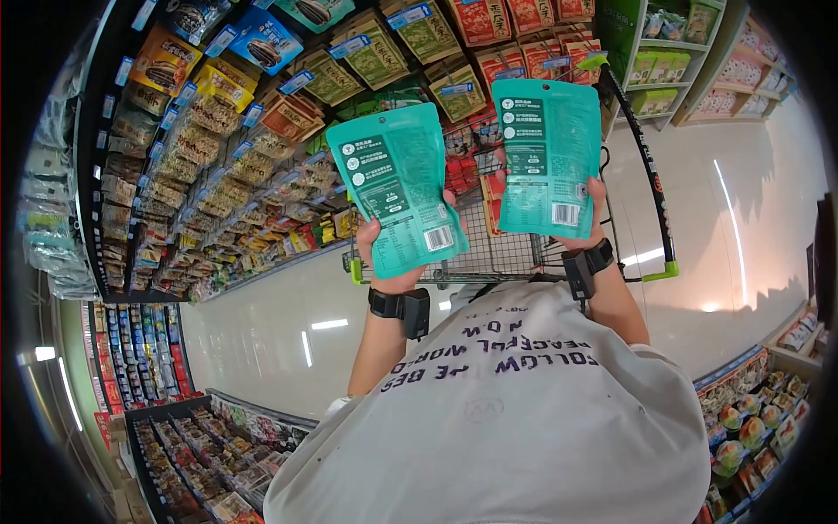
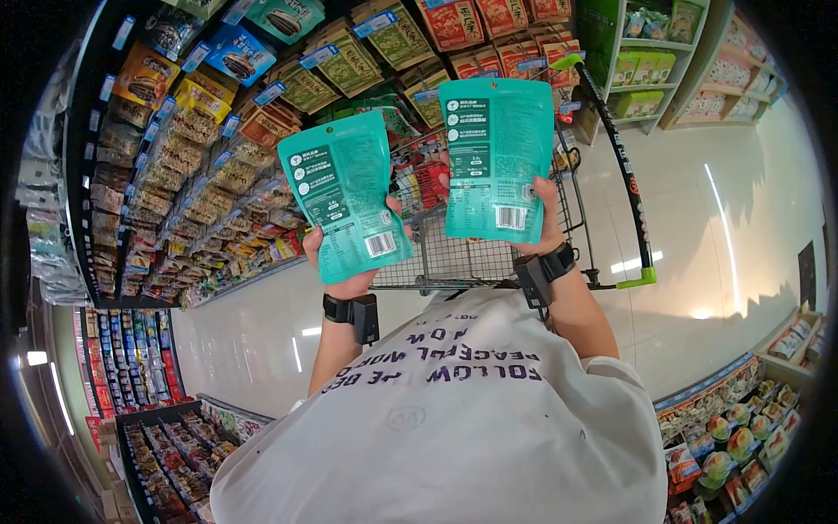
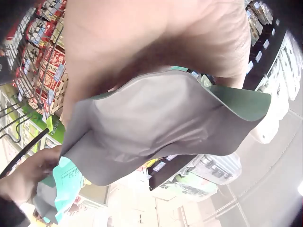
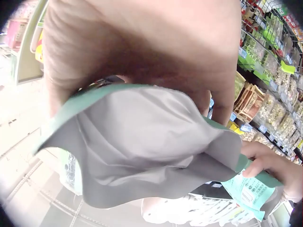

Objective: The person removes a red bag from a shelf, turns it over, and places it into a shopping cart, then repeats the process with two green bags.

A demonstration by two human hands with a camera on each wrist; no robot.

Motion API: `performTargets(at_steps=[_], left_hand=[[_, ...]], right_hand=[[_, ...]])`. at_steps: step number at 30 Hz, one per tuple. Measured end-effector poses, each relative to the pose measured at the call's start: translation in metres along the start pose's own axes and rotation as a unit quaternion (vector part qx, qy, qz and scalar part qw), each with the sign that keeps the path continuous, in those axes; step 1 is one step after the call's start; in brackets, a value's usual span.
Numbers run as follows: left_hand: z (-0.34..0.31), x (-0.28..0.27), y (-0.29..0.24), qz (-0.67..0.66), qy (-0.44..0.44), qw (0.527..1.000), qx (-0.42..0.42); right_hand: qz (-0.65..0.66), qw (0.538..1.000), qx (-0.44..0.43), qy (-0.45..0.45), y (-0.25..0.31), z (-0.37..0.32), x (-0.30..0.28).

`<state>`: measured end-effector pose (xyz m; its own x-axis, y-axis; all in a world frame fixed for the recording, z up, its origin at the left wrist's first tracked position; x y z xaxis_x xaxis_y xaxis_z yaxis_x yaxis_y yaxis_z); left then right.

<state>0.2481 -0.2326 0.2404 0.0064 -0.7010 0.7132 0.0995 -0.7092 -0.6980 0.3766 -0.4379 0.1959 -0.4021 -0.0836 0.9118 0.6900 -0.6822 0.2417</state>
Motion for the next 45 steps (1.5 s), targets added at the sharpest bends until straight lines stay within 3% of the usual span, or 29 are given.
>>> performTargets(at_steps=[7,13,15,17,18,19,20,22,23,26,28,30,32,34,45], left_hand=[[-0.004,-0.003,0.001,-0.064,0.035,0.997,-0.006],[-0.005,0.006,0.001,0.001,0.021,1.000,-0.007],[-0.007,0.002,0.004,-0.119,-0.007,0.991,-0.064],[-0.009,-0.006,0.006,-0.128,-0.017,0.989,-0.074],[-0.010,-0.015,0.007,-0.133,-0.024,0.987,-0.085],[-0.016,-0.043,0.011,-0.142,-0.129,0.978,-0.083],[-0.018,-0.046,0.009,-0.146,-0.132,0.977,-0.083],[-0.023,-0.047,0.009,-0.162,-0.112,0.978,-0.074],[-0.024,-0.049,0.009,-0.153,-0.083,0.983,-0.065],[-0.031,-0.059,0.005,-0.054,-0.168,0.984,-0.038],[-0.037,-0.067,0.003,-0.057,-0.188,0.980,-0.036],[-0.044,-0.080,0.004,0.134,-0.215,0.967,-0.024],[-0.051,-0.083,-0.003,0.127,-0.238,0.962,-0.030],[-0.058,-0.090,-0.011,0.223,-0.216,0.950,-0.029],[-0.092,-0.137,-0.063,0.185,-0.201,0.962,-0.008]], right_hand=[[-0.036,0.999,-0.010,-0.032,-0.001,-0.009,0.000],[-0.048,0.998,0.036,-0.036,0.000,-0.008,0.013],[-0.047,0.995,0.056,-0.069,0.001,-0.014,0.005],[-0.047,0.991,0.077,-0.102,-0.004,-0.021,-0.009],[-0.195,0.980,-0.020,-0.022,-0.008,-0.024,-0.016],[-0.336,0.933,-0.114,0.060,-0.011,-0.026,-0.018],[-0.337,0.933,-0.109,0.058,-0.013,-0.023,-0.011],[-0.247,0.948,0.050,-0.197,-0.016,-0.017,-0.003],[-0.072,0.942,0.139,-0.296,-0.015,-0.005,-0.016],[-0.116,0.947,0.161,-0.251,-0.027,0.000,-0.034],[-0.103,0.943,0.168,-0.268,-0.031,-0.003,-0.042],[-0.100,0.944,0.189,-0.252,-0.035,-0.005,-0.053],[-0.078,0.944,0.185,-0.261,-0.045,-0.003,-0.060],[-0.120,0.943,0.198,-0.238,-0.051,0.001,-0.061],[-0.178,0.940,0.238,-0.166,-0.098,0.056,-0.038]])
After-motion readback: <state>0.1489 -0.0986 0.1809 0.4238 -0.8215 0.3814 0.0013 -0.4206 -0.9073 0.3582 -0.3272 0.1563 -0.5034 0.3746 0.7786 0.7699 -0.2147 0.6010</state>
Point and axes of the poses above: each hand's wrist, its own z-axis towards the middle knuckle, its own x-axis out of the palm, y = z × x, the point moved 1 cm from there along z, towards the middle knuckle, and after that the axes turned 6 degrees about z, right-handed, at the moved point
